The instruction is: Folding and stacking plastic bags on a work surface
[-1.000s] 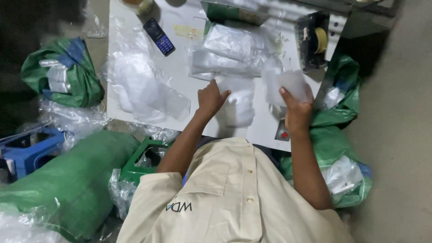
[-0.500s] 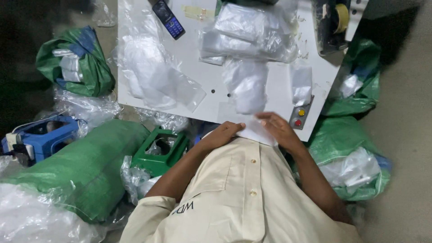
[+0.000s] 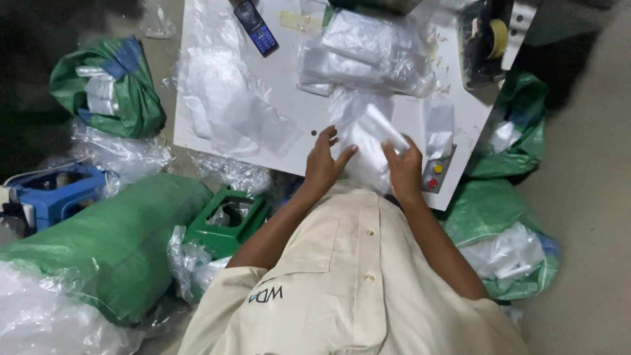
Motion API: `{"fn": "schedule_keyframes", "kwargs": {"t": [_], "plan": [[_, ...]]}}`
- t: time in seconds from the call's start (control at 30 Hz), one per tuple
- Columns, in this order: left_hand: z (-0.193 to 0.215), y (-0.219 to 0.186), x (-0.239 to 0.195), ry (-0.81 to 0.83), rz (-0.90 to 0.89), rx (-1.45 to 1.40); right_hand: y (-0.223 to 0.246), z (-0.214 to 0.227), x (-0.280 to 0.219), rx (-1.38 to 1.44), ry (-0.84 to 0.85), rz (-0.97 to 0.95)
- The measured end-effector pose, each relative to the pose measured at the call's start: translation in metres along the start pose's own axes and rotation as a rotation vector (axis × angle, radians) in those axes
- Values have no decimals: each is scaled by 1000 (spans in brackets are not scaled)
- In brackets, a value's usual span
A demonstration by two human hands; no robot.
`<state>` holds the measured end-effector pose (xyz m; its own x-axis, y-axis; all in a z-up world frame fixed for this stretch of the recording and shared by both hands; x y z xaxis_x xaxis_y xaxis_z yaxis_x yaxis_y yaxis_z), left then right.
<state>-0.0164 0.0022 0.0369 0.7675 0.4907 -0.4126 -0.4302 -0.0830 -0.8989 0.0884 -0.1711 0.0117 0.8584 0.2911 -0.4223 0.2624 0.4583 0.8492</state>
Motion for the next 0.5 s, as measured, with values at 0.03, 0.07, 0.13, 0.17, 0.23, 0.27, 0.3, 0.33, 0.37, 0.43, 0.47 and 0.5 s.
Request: {"fn": "schedule_keyframes", "kwargs": {"t": [0.03,0.07,0.13,0.17,0.23,0.27,0.3,0.33,0.37,0.43,0.47,0.5], "plan": [[-12,15,3,-1,8,-6,-1,-4,-6,-7,4,-5],[-21,33,11,62,190,-394,0,-14,-4,132,48,-40],[-26,37,13,114,363,-786,15,-23,-9,271,106,-75],[-18,24,8,59,264,-778,28,-23,-15,188,171,-60],[-13,2,7,23,129,-776,58,-11,-19,100,219,-7],[-11,-4,4,104,126,-763,68,-11,-24,121,340,-179],[-9,-10,1,185,123,-748,78,-11,-30,137,461,-351],[-11,16,8,177,119,-746,71,-18,-27,137,470,-348],[-14,43,15,188,167,-782,63,-25,-24,187,445,-335],[-19,81,20,215,216,-821,48,-23,-25,236,405,-320],[-7,88,33,9,131,-802,46,-21,-17,257,318,-290],[5,94,45,-196,44,-782,44,-18,-10,280,230,-260]]}}
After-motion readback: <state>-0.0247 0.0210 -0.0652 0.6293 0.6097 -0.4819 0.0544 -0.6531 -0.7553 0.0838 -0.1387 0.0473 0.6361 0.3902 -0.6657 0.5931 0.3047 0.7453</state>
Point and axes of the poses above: each hand's wrist, its own x-axis towards the middle knuckle, its own z-axis out of the back of the hand, y = z × x, the point moved 3 cm from there along x, towards the middle knuckle, and after that the axes turned 13 degrees about -x, right-handed, at the moved point
